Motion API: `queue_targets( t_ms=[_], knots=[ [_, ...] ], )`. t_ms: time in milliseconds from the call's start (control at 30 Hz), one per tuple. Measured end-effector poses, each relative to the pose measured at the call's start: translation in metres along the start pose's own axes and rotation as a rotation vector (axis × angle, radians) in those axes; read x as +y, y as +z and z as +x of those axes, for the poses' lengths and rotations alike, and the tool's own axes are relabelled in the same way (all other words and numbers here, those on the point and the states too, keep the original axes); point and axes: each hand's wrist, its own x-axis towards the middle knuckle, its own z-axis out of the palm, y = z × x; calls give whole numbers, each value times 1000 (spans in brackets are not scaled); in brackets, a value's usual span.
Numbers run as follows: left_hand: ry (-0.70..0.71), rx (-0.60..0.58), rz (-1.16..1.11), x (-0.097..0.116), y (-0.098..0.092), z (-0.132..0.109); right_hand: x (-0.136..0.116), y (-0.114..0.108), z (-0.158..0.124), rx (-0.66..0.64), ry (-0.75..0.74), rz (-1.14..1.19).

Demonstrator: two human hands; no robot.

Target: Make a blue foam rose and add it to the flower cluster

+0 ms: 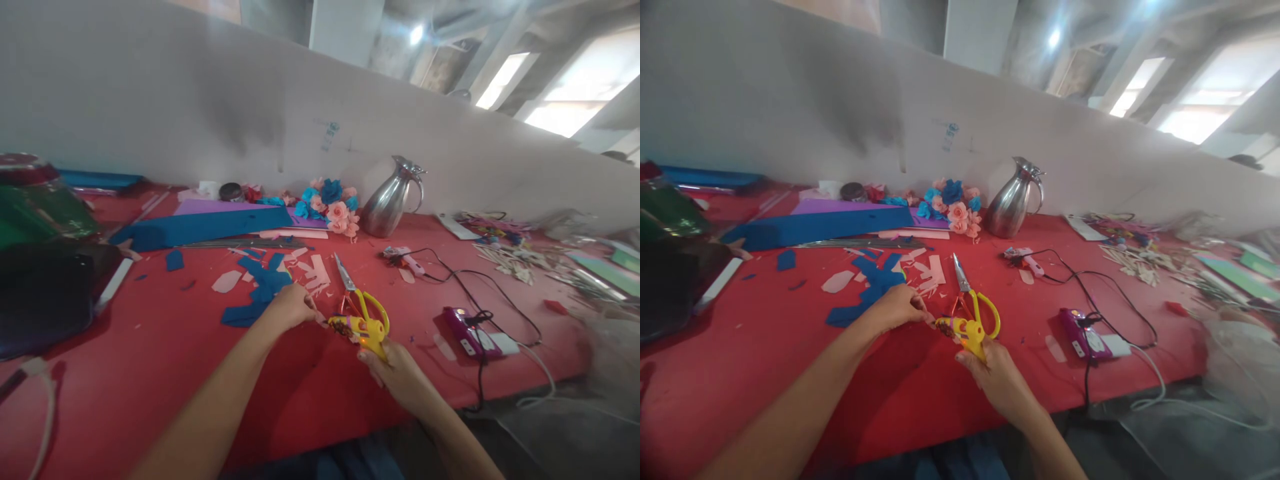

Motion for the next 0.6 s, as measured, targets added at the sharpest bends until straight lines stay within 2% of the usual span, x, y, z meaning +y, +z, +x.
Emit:
queue_targets(
  t_ms=[600],
  knots=[
    [12, 0, -35, -4, 2, 2, 5, 2, 1, 32, -7, 22]
  ],
)
